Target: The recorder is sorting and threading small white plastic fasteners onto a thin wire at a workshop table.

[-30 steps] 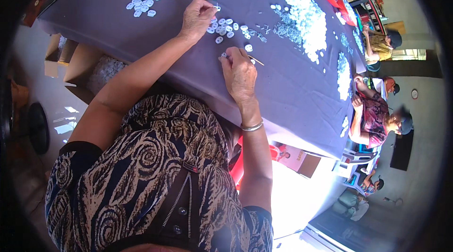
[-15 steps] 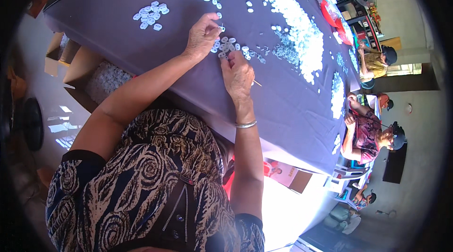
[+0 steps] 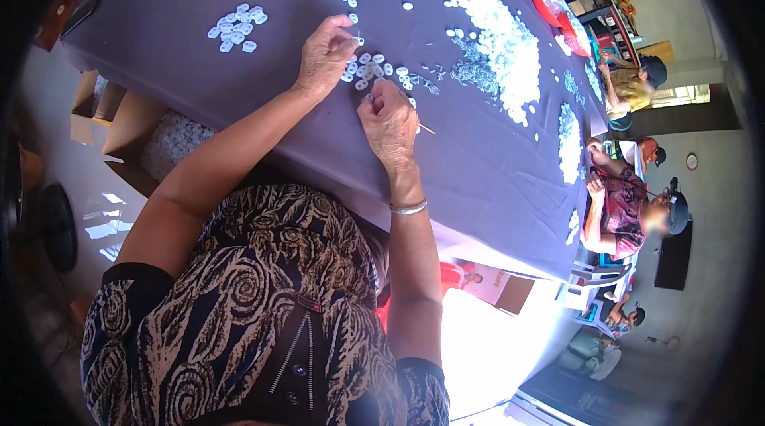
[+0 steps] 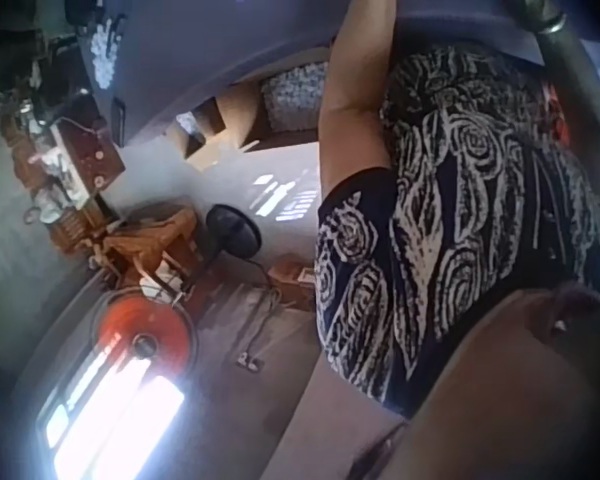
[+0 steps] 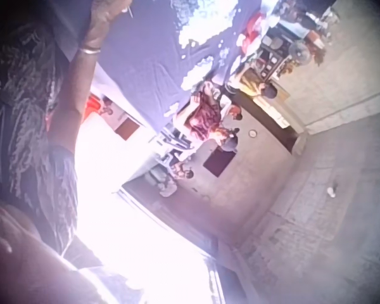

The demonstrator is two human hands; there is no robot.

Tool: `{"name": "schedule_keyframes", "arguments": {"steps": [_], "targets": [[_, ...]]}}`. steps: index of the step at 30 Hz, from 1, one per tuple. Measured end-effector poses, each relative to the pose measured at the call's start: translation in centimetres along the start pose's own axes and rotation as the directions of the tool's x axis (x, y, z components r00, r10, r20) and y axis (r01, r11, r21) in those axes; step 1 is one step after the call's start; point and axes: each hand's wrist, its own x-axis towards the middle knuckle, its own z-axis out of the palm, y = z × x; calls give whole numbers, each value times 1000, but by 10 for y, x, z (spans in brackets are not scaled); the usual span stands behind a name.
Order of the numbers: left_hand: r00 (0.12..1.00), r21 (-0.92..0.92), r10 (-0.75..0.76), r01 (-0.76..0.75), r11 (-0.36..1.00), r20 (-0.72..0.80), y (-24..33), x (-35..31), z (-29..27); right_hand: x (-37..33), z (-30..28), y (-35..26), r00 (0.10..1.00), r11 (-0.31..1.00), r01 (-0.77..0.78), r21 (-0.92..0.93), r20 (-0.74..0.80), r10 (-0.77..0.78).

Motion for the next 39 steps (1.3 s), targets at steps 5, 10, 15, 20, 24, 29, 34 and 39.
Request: {"name": "schedule_keyframes", "arguments": {"steps": [5,10,15,20,24,29,34,39], "targets": [[1000,-29,-3,3,1000,15,-1,-1,0,-7,-9,-3,997,1000,-11,29,79,9],[1000,12,-16,16,1000,-20,-4,2,-1,-14,-26,-15,975,908,-186,377,184,123],[1000,44,1,-2,999,9,-5,4,3,-8,-59,42,969,903,-103,417,-163,186],[991,45,136,-135,990,-21,-21,11,-1,2,-80,77,961,972,-224,73,-148,233],[993,16,115,-115,993,-6,-16,6,4,5,-75,91,967,976,-219,11,-127,219],[977,65,211,-208,976,-42,-18,7,2,18,-62,89,983,987,-158,13,-94,158],[968,111,250,-248,962,-5,-22,9,0,29,-50,87,998,998,-44,-48,-52,41],[980,145,197,-194,970,-10,-18,8,0,29,-48,86,994,990,-112,-88,2,113]]}}
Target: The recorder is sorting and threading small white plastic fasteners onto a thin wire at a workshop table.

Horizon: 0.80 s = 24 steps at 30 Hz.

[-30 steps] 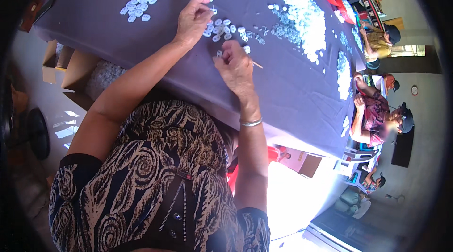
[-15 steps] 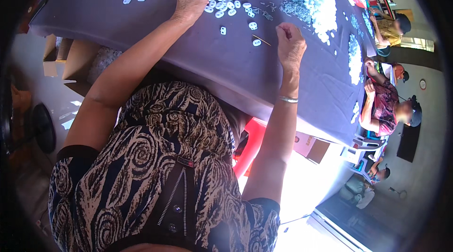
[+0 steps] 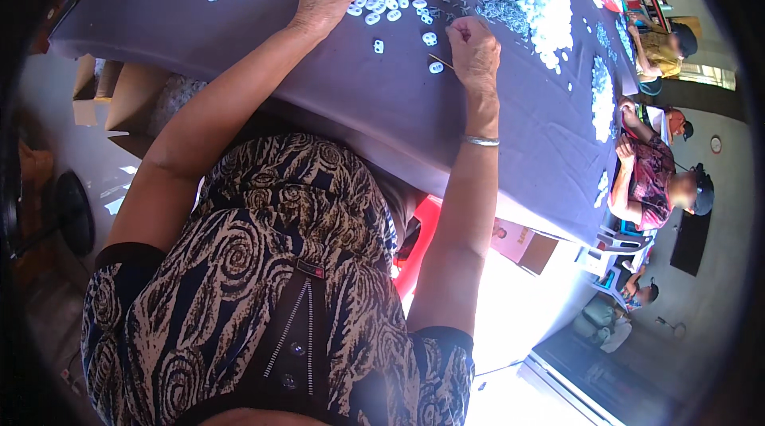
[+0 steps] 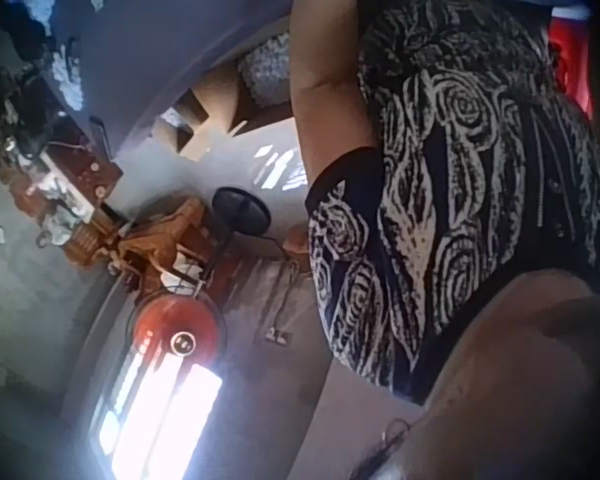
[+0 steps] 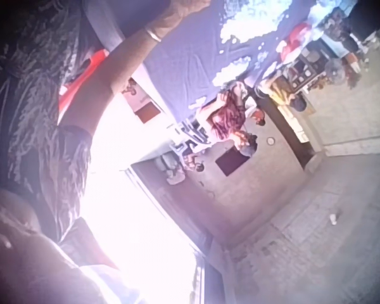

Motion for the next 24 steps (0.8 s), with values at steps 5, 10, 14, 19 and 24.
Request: {"name": "schedule_keyframes", "arguments": {"steps": [5,10,14,19,24], "targets": [[997,16,76,-75,997,-9,-13,0,0,-7,-6,13,995,960,-50,276,96,25],[949,-219,315,-307,926,5,-12,0,0,8,0,12,983,962,-173,211,-26,182],[1000,68,19,-20,997,21,1,-1,-1,12,1,6,987,988,-155,-5,-46,154],[999,28,35,-36,999,29,0,-1,-1,-2,-7,6,991,959,-124,254,77,108],[999,13,21,-21,1000,28,1,-1,-3,-6,-5,5,991,917,-134,376,38,129]]}}
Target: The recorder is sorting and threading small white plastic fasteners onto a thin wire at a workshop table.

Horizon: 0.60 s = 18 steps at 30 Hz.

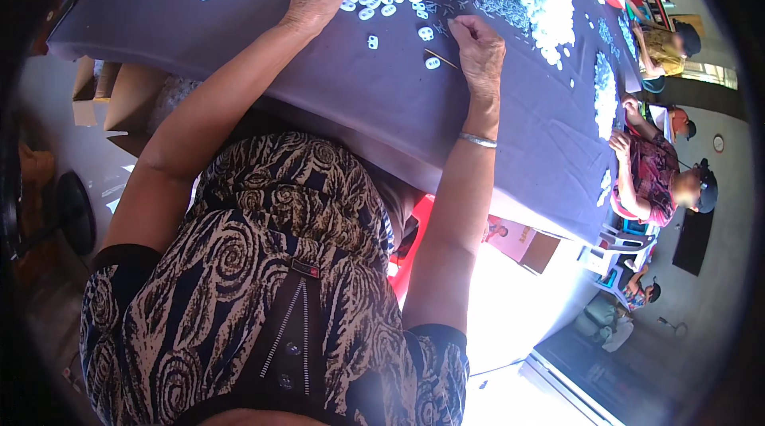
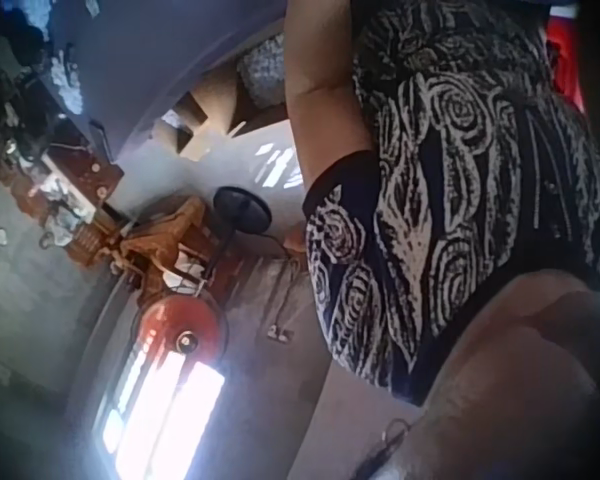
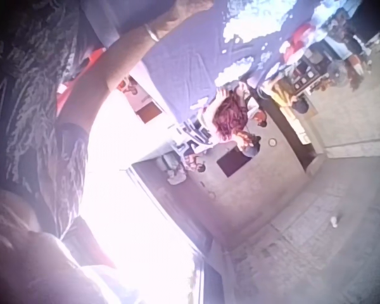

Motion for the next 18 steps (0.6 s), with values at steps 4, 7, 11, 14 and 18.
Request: {"name": "schedule_keyframes", "arguments": {"steps": [4,7,11,14,18], "targets": [[1000,29,-19,18,999,12,4,1,0,0,-2,8,995,956,-93,278,-6,99],[1000,112,-19,18,994,6,9,1,-1,-1,-3,12,994,950,-89,299,-25,102],[999,27,-28,27,999,23,2,1,-1,1,1,13,997,977,-11,212,-72,27],[1000,47,-10,9,999,17,0,1,-1,1,2,13,996,993,12,121,-84,-2],[994,-19,109,-109,994,4,1,1,0,1,2,11,994,999,41,11,-104,-40]]}}
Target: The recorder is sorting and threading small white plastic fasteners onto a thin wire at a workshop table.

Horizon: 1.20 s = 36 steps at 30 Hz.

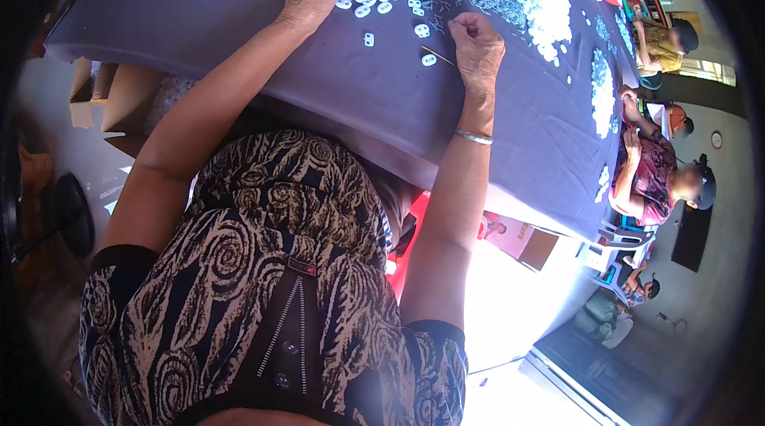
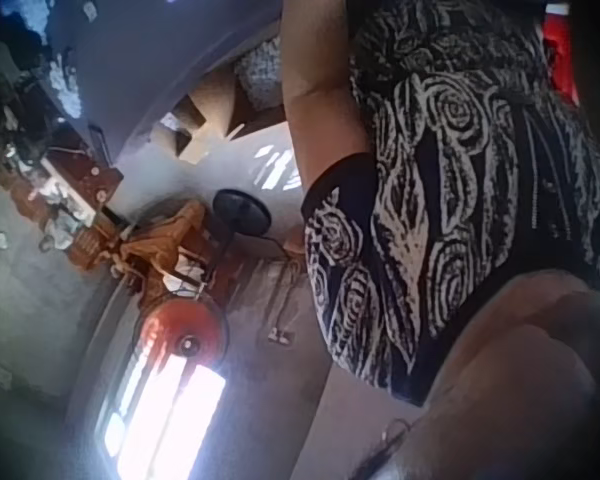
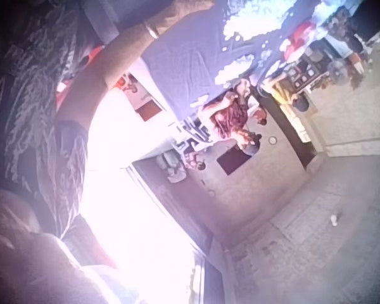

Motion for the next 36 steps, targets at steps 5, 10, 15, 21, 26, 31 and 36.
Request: {"name": "schedule_keyframes", "arguments": {"steps": [5,10,15,21,26,31,36], "targets": [[987,21,-159,159,987,5,2,0,-1,-3,1,-14,998,998,-51,-20,27,52],[983,-20,-181,181,983,17,1,1,1,-1,6,-16,999,956,33,-293,-25,-43],[964,54,-267,266,962,10,-1,3,4,2,2,-6,1000,964,-7,-266,-26,0],[985,22,-171,171,985,11,3,1,-2,3,2,-4,998,973,-12,-231,-55,-1],[994,74,-107,106,992,2,1,1,0,2,0,1,998,990,44,-137,-40,-50],[991,-233,134,-135,963,-17,-8,0,0,-2,3,-14,1000,975,-6,-224,1,7],[993,70,-117,118,991,-9,3,1,1,1,5,-12,999,969,2,-247,-33,-10]]}}
